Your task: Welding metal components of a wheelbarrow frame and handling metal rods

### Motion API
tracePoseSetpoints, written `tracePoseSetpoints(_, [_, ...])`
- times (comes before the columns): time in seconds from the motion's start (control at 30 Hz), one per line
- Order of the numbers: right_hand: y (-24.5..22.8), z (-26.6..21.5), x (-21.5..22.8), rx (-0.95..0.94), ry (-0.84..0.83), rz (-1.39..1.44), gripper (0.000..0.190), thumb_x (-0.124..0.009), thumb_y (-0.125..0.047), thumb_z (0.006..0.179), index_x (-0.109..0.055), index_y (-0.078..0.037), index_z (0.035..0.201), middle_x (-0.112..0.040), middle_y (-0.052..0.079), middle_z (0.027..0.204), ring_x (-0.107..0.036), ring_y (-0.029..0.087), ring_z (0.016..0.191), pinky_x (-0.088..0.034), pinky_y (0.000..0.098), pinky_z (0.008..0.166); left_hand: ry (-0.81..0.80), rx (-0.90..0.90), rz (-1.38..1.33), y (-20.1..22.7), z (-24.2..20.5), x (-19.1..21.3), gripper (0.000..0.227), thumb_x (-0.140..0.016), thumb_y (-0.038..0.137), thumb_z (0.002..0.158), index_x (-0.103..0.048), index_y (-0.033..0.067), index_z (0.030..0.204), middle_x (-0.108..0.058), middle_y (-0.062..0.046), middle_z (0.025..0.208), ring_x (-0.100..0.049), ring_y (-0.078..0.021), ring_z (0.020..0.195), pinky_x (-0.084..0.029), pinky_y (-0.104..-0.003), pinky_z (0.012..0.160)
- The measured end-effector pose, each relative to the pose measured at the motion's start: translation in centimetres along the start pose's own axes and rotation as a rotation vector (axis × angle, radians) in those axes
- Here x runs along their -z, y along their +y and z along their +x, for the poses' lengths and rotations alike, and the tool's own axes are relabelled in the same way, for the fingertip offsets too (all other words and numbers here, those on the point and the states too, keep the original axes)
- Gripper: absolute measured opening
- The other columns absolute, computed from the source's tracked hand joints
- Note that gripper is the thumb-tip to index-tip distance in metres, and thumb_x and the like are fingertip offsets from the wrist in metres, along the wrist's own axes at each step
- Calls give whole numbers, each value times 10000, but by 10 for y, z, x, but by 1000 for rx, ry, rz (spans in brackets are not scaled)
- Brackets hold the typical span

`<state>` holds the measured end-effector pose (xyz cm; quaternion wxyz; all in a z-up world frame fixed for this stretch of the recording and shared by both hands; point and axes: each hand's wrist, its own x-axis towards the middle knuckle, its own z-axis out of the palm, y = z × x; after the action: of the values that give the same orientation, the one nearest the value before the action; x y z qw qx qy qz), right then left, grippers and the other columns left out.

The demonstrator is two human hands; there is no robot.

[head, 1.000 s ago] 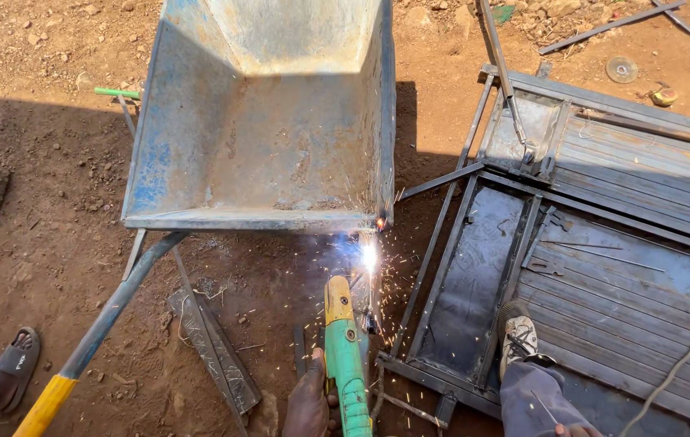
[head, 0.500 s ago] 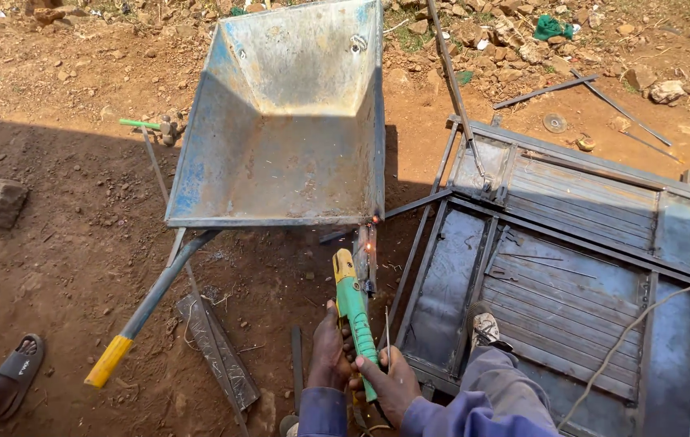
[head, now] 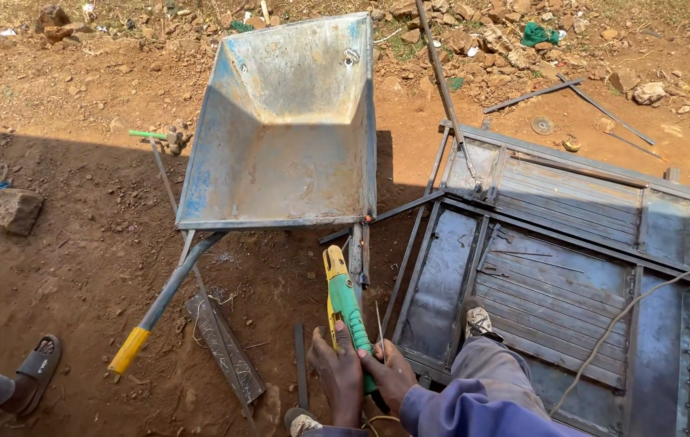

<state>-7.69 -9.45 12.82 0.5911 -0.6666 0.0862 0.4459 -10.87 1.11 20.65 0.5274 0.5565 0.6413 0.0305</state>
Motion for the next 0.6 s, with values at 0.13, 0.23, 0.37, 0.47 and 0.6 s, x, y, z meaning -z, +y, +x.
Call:
tracePoseSetpoints(0.13, [14, 19, 3, 6, -127, 296, 422, -712, -218, 1020, -355, -162, 801, -364, -1, 768, -338, 117, 654, -360, 300, 581, 65, 26, 22, -21, -29, -2, 789, -563, 678, 865, -483, 123, 1420, -470, -200, 1427, -533, -389, 1308, -468, -512, 1057])
tracePoseSetpoints(0.23, [11, 14, 7, -36, -234, 372, 434, -710, -145, 1013, -339, -167, 789, -383, 16, 727, -350, 131, 629, -349, 307, 579, -126, 150, -116, -1, -47, 14, 651, -561, 643, 873, -617, 135, 1276, -688, -111, 1261, -680, -276, 1144, -538, -411, 933])
tracePoseSetpoints(0.37, [-9, 16, 18, -242, -393, 303, 231, -646, -140, 965, -595, -81, 1182, -652, 112, 1041, -638, 229, 876, -550, 389, 773, -164, 233, -227, 32, -61, 23, 509, -621, 561, 935, -654, 61, 1027, -648, -112, 811, -568, -208, 670, -418, -344, 577])
tracePoseSetpoints(0.47, [-56, -1, 47, -387, -327, 238, 127, -654, -193, 959, -536, -171, 1001, -704, 83, 924, -690, 236, 833, -586, 427, 720, -162, 220, -366, 29, -73, 11, 431, -626, 437, 994, -664, 17, 1083, -534, -135, 565, -437, -209, 363, -299, -328, 316])
tracePoseSetpoints(0.6, [-86, 22, 138, -355, -208, 120, 238, -602, -358, 987, -446, -180, 966, -833, 154, 1197, -789, 314, 1023, -536, 455, 766, -88, 261, -446, 15, -80, -2, 426, -573, 347, 1051, -670, -63, 1113, -598, -213, 648, -527, -293, 441, -397, -388, 365])
